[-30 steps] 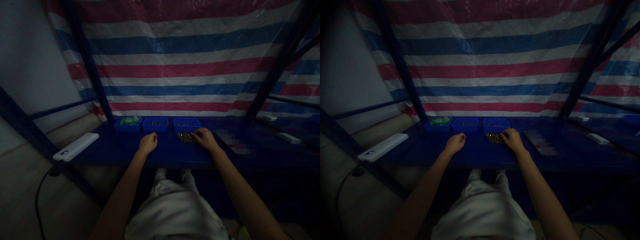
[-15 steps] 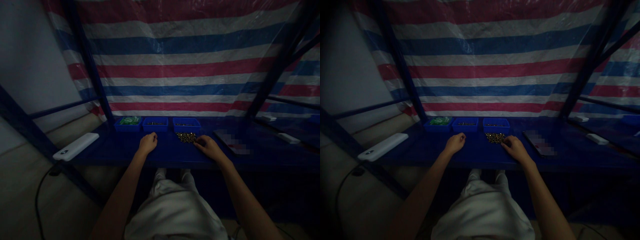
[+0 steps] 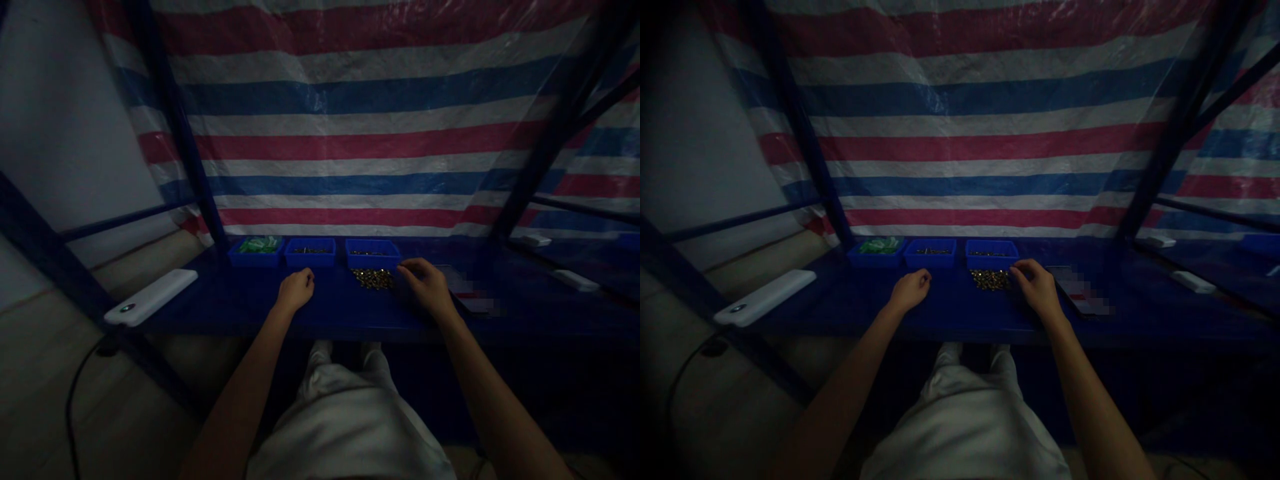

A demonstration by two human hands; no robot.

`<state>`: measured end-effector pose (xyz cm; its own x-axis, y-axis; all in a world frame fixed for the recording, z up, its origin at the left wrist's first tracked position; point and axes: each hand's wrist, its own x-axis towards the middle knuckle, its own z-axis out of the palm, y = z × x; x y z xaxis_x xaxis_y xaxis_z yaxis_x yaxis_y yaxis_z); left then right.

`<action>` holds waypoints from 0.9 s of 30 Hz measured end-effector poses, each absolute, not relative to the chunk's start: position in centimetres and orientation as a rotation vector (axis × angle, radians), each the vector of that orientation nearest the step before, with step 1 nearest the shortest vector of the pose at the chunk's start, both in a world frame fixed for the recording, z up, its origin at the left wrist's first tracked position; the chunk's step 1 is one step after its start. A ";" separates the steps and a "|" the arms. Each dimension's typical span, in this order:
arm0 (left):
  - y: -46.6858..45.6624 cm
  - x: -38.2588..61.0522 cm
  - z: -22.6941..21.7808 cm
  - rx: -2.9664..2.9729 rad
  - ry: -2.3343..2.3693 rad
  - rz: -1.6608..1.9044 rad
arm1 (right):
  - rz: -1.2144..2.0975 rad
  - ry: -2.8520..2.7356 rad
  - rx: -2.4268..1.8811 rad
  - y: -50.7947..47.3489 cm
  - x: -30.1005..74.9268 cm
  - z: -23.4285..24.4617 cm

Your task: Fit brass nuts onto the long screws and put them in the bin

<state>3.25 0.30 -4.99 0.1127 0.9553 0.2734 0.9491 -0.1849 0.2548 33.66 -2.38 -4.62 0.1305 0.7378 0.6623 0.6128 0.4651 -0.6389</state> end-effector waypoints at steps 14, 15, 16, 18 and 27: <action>0.2 3.2 -4.8 2.333 1.986 0.593 | 0.750 -1.381 -1.235 2.3 31.8 -1.1; 0.3 3.2 -4.9 2.337 1.984 0.594 | 0.666 -1.425 -1.261 2.3 32.0 -1.3; 0.3 3.2 -4.9 2.341 1.981 0.596 | 0.541 -1.471 -1.271 2.2 32.1 -1.3; 0.3 3.2 -5.0 2.345 1.980 0.594 | 0.251 -1.580 -1.242 1.5 32.2 -1.3; 0.3 3.2 -5.0 2.356 1.974 0.600 | -0.249 -1.954 -1.049 -2.9 31.6 -1.1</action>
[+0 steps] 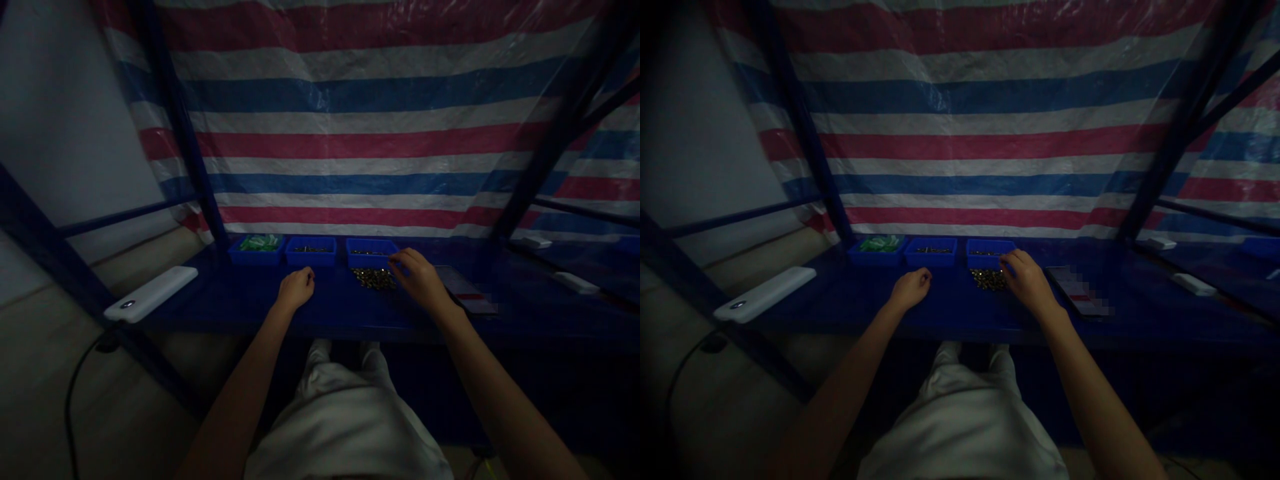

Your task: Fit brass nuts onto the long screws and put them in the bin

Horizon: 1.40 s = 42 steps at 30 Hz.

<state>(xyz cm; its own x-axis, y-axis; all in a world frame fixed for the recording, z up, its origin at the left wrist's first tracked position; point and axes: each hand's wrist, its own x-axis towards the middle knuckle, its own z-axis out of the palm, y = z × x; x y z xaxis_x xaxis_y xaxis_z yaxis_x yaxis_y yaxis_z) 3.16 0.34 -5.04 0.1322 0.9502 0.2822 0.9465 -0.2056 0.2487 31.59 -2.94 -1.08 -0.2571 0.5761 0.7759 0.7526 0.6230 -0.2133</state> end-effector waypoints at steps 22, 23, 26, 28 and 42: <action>0.4 3.1 -5.1 2.336 1.981 0.592 | -0.032 -1.189 -0.942 1.7 31.0 0.0; 0.5 3.1 -5.1 2.337 1.982 0.596 | -0.114 -1.224 -0.994 2.3 30.9 -0.3; 0.5 3.1 -5.2 2.349 1.980 0.605 | -0.252 -1.400 -1.220 4.0 30.8 -2.1; 0.5 3.2 -5.2 2.354 1.979 0.600 | -0.237 -1.614 -1.437 4.7 31.0 -3.4; 0.4 3.2 -5.1 2.347 1.987 0.589 | -0.397 -1.658 -1.456 1.9 32.2 -4.9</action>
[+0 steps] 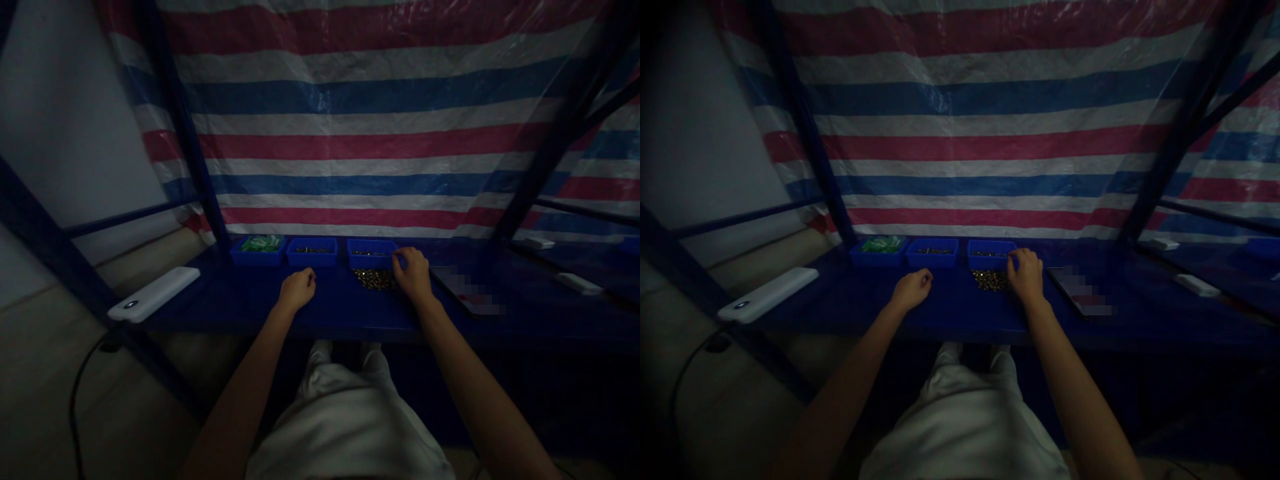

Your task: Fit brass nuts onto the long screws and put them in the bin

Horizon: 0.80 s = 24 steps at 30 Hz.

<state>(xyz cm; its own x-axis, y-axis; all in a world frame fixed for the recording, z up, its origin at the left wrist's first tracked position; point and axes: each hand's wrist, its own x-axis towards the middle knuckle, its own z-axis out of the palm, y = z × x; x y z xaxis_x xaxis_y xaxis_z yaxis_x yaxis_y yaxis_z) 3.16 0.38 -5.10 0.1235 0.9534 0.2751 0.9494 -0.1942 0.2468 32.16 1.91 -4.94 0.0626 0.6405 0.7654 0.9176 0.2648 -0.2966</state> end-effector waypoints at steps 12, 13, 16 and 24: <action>0.2 3.3 -4.8 2.329 1.992 0.586 | -0.014 -1.881 -1.616 -0.1 33.2 -7.5; 0.2 3.3 -4.8 2.319 2.002 0.585 | -0.010 -1.870 -1.616 0.0 33.2 -7.5; 0.1 3.3 -4.8 2.309 2.009 0.582 | -0.003 -1.848 -1.605 0.1 33.1 -7.5; 0.4 3.1 -5.1 2.356 1.971 0.609 | 0.013 -1.798 -1.574 -0.2 33.0 -7.5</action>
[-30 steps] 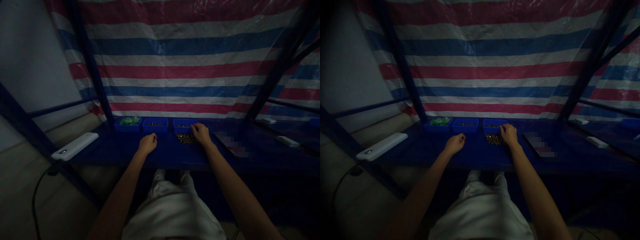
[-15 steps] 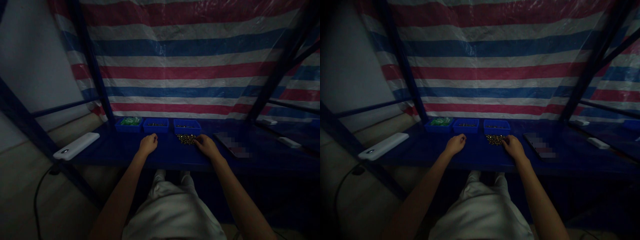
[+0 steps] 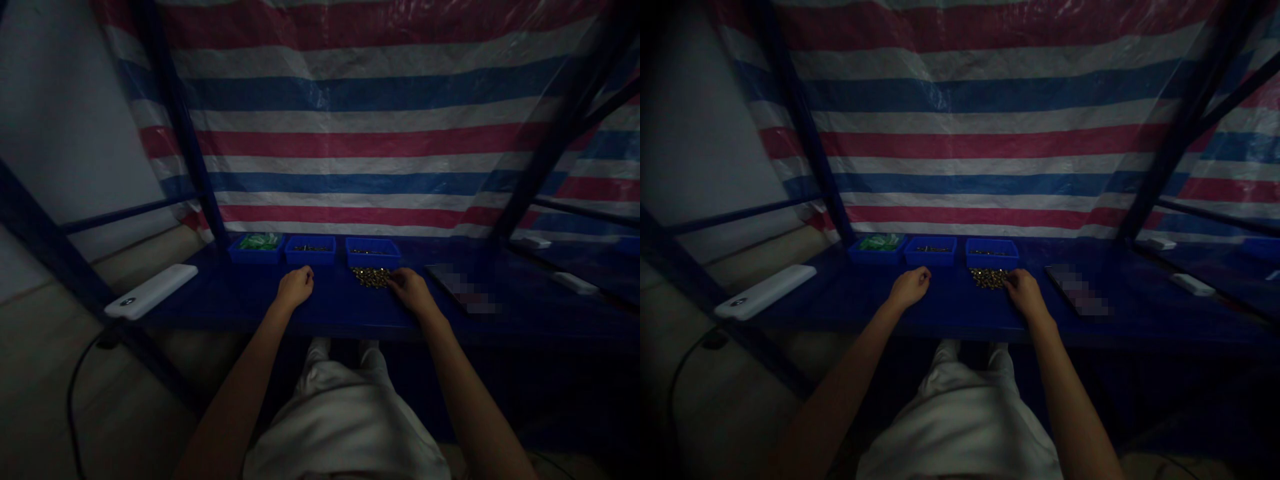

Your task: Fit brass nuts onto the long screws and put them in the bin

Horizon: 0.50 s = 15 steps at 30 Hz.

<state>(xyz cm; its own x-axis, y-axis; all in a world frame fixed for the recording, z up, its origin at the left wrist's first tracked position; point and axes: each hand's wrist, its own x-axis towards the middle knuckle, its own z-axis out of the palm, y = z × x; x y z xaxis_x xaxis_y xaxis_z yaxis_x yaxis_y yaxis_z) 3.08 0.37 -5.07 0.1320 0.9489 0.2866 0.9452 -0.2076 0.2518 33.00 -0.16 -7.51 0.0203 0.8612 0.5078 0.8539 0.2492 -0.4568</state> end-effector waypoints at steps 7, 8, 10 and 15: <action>0.4 3.1 -5.2 2.358 1.966 0.620 | -0.022 -1.733 -1.605 -0.5 33.5 -7.7; 0.4 3.1 -5.1 2.362 1.960 0.621 | -0.034 -1.732 -1.614 -0.6 33.6 -7.7; 0.3 3.2 -5.1 2.362 1.954 0.621 | -0.066 -1.747 -1.628 -0.8 33.7 -7.7; 0.1 3.4 -4.8 2.312 1.978 0.607 | -0.091 -1.770 -1.644 -0.6 34.1 -8.0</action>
